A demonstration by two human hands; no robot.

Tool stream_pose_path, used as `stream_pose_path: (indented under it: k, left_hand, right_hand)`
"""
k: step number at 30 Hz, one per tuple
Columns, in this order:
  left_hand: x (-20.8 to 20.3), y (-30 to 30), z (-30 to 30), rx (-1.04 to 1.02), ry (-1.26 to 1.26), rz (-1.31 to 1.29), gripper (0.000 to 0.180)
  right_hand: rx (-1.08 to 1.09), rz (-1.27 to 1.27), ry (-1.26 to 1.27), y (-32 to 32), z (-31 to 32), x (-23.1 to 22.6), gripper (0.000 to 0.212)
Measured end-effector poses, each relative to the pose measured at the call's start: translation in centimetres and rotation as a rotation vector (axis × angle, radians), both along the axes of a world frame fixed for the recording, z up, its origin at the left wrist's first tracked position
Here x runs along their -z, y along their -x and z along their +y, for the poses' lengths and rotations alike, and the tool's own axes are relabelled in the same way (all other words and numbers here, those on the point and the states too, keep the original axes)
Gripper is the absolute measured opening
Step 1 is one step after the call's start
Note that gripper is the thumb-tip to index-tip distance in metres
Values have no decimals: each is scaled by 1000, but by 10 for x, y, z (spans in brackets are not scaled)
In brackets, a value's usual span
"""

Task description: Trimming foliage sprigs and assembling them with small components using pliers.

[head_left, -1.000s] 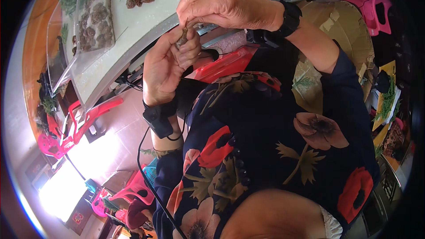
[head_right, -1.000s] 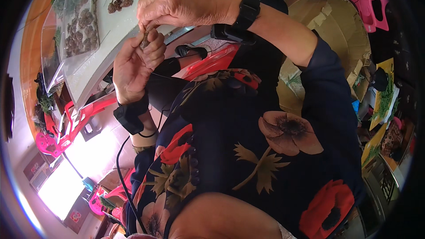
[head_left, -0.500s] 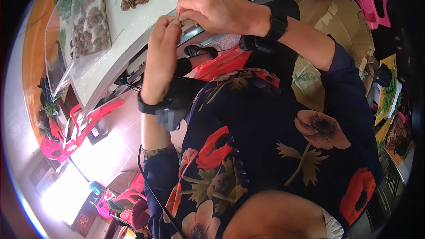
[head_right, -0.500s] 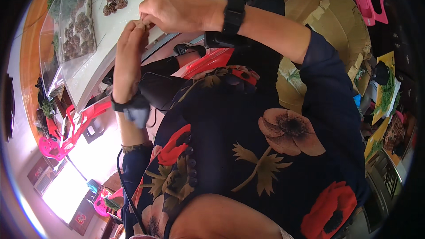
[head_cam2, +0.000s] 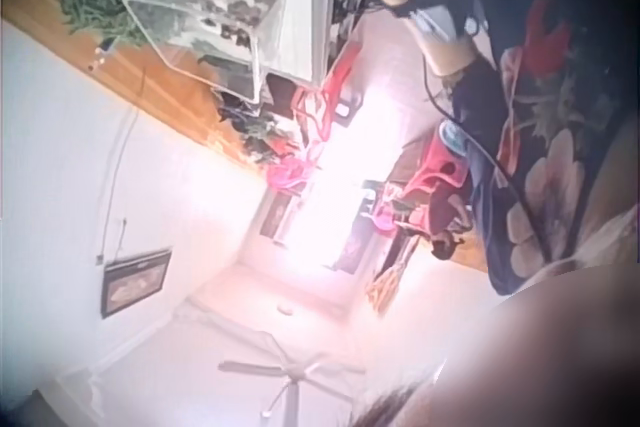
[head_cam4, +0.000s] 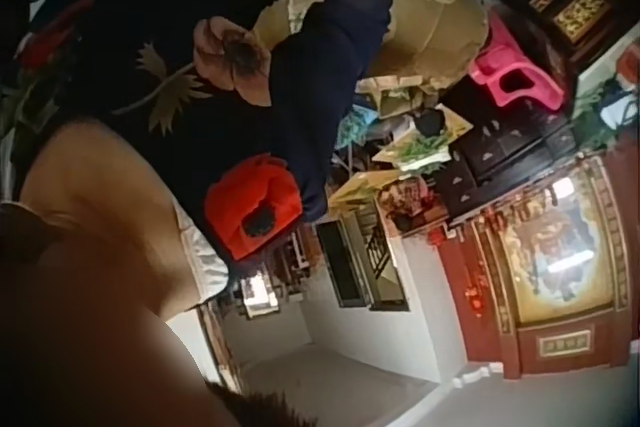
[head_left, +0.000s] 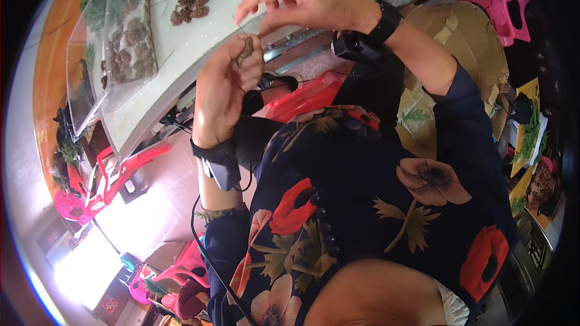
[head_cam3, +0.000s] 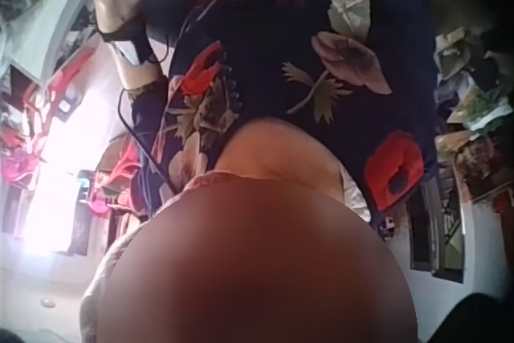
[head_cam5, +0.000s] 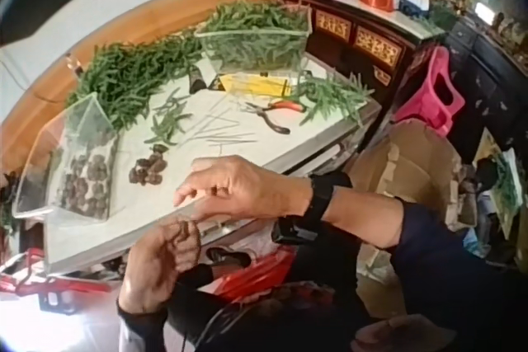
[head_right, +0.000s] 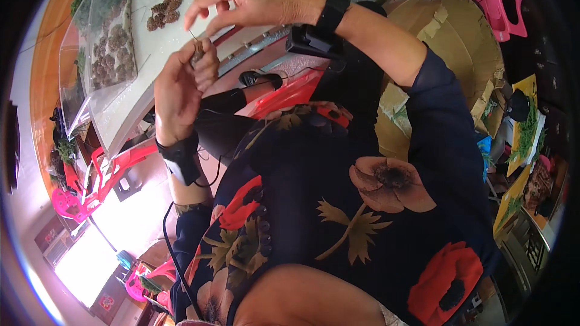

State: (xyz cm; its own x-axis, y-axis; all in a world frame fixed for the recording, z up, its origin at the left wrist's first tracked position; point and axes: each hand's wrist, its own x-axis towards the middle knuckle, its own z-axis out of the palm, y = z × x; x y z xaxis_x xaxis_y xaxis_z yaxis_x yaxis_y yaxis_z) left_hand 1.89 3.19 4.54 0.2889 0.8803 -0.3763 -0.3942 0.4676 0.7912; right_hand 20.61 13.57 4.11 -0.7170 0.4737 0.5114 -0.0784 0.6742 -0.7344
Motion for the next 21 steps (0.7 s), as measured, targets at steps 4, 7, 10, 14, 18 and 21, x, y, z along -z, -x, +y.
stream_pose_path:
  k: [4, 7, 10, 14, 18, 21]
  left_hand:
    - [-29, -4, 5, 99, 98, -242, 22]
    - [-49, -9, -2, 121, 176, -291, 23]
    - [-66, -15, -7, 160, 184, -294, 22]
    - [-66, -14, -4, 180, 180, -436, 21]
    - [-52, -15, -1, 181, 148, -294, 21]
    - [-39, -23, 0, 170, 45, -103, 21]
  right_hand:
    - [-160, 71, -6, -4, 9, -19, 8]
    - [-209, 23, -39, -9, 7, -47, 9]
    - [-195, -88, -180, -17, 5, -71, 10]
    - [-188, -22, -383, -16, 8, -75, 9]
    - [-147, -16, -363, -16, 3, -54, 6]
    - [-25, -167, -329, -12, -9, -42, 7]
